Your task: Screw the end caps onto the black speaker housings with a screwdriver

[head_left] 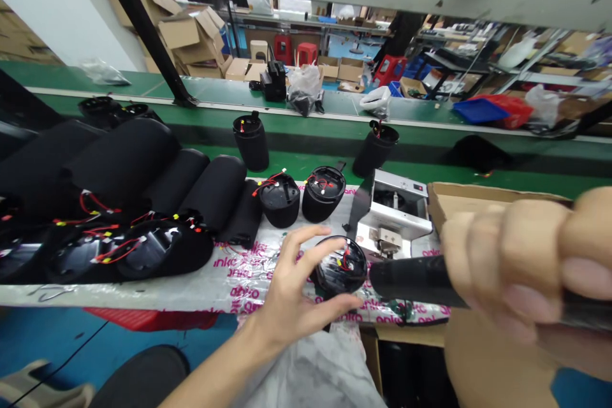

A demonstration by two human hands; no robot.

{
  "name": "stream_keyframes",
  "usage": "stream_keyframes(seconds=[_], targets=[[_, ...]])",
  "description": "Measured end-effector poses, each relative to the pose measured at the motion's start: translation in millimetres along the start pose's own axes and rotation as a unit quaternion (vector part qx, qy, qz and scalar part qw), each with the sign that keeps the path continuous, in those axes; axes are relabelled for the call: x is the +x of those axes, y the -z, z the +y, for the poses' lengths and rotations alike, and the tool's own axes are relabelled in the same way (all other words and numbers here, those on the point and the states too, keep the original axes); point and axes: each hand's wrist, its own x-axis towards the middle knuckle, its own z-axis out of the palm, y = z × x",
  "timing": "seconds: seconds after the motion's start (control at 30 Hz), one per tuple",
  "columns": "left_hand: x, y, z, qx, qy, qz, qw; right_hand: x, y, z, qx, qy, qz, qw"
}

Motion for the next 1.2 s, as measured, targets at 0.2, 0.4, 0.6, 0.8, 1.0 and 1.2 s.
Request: stream_keyframes(seconds=[0.2,0.4,0.6,0.8,1.0,1.2], targets=[[-34.0,-12.7,-20.1,-0.050,0.134,-0.069,0.987,13.2,-12.2,13.1,-0.010,-0.012,-0.080,0.997],[-39.2,-21.8,-24.0,-0.085,0.173,-0.068,0.979,11.4,-11.8,12.1,0.006,-0.025,-0.085,0.996],[-38.4,-23.2,-23.9,-0.091,0.176,-0.064,0.978,10.7,-15.5,12.4,0.008,-0.031,-0.081,0.996],[-40.0,-25.3,-25.5,-0.091,0.169,-0.064,0.979,14.3,-14.6,12.3,0.013,-0.034,-0.084,0.996],[-41.4,-27.5,-29.1,-0.096,0.156,-0.057,0.982,26.8,-6.9,7.3,0.029,-0.061,-0.177,0.982],[-41.5,-28.4,-28.8,-0.095,0.152,-0.054,0.982,22.5,-11.3,10.2,0.017,-0.059,-0.134,0.989]])
